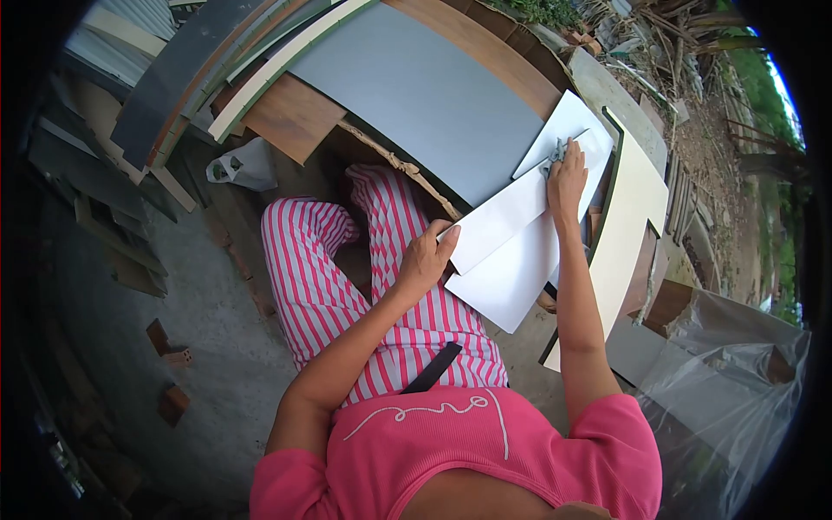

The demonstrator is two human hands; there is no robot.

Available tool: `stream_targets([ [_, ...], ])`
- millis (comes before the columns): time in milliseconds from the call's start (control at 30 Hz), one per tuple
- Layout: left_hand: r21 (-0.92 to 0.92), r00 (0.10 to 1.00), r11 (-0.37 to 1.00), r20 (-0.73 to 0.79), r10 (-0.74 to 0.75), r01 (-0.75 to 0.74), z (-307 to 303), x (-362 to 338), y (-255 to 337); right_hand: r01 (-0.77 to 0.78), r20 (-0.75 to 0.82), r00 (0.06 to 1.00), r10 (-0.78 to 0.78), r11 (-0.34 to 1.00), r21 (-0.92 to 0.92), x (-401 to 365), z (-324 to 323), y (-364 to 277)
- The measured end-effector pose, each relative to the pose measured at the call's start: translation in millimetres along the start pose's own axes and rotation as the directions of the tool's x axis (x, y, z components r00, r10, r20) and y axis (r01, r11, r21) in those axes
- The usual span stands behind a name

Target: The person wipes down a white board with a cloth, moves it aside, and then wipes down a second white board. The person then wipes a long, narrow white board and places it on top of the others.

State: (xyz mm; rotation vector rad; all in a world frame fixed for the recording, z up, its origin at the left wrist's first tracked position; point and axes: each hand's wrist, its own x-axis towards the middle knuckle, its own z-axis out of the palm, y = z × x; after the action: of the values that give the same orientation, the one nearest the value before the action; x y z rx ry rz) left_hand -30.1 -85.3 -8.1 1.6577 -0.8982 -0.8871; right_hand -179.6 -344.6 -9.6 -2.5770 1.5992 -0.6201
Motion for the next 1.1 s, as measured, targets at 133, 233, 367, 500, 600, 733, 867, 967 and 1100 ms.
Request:
stream_targets([
  [133, -0.007, 1.000, 1.000, 0.025, -0.011, 0.011, -1, 2, -1, 0.290, 0.201, 0.931, -0.305, 0.952, 0.101, -107, -35, -107],
  [233, -0.013, 0.998, 1.000, 0.063, -0.024, 0.025, -1, 3, -1, 0.361, 0.221, 0.893, -0.391, 0.918, 0.166, -118, -40, -117],
  [367, 0.003, 0.998, 1.000, 0.053, -0.022, 0.022, -1, 2, 0, 0.202, 0.101, 0.974, -0.201, 0.979, -0.002, -34, -9, -60],
  [500, 0.008, 1.000, 1.000, 0.019, -0.003, 0.003, 0, 1, 0, -0.198, -0.032, 0.980, 0.196, 0.973, -0.120, 80, 19, 54],
  [600, 0.034, 1.000, 0.999, 0.014, -0.017, 0.017, -3, 0, 4, -0.315, -0.049, 0.949, 0.311, 0.942, -0.114, 97, 20, 67],
  [733, -0.003, 0.998, 0.998, 0.015, -0.063, 0.063, -3, -2, 5, -0.181, -0.045, 0.983, 0.179, 0.982, -0.051, 34, 19, 23],
  [867, -0.025, 0.999, 0.999, 0.016, -0.030, 0.031, 0, 1, 0, 0.156, 0.152, 0.975, -0.165, 0.985, 0.070, -96, -27, -92],
  [967, -0.036, 0.999, 0.999, 0.037, 0.004, -0.002, 0, 2, -2, 0.292, 0.233, 0.917, -0.324, 0.943, 0.163, -129, -42, -118],
  [1100, 0.007, 0.998, 0.999, 0.049, -0.033, 0.033, -1, 2, 1, 0.099, 0.078, 0.991, -0.106, 0.991, 0.091, -47, -14, -53],
])
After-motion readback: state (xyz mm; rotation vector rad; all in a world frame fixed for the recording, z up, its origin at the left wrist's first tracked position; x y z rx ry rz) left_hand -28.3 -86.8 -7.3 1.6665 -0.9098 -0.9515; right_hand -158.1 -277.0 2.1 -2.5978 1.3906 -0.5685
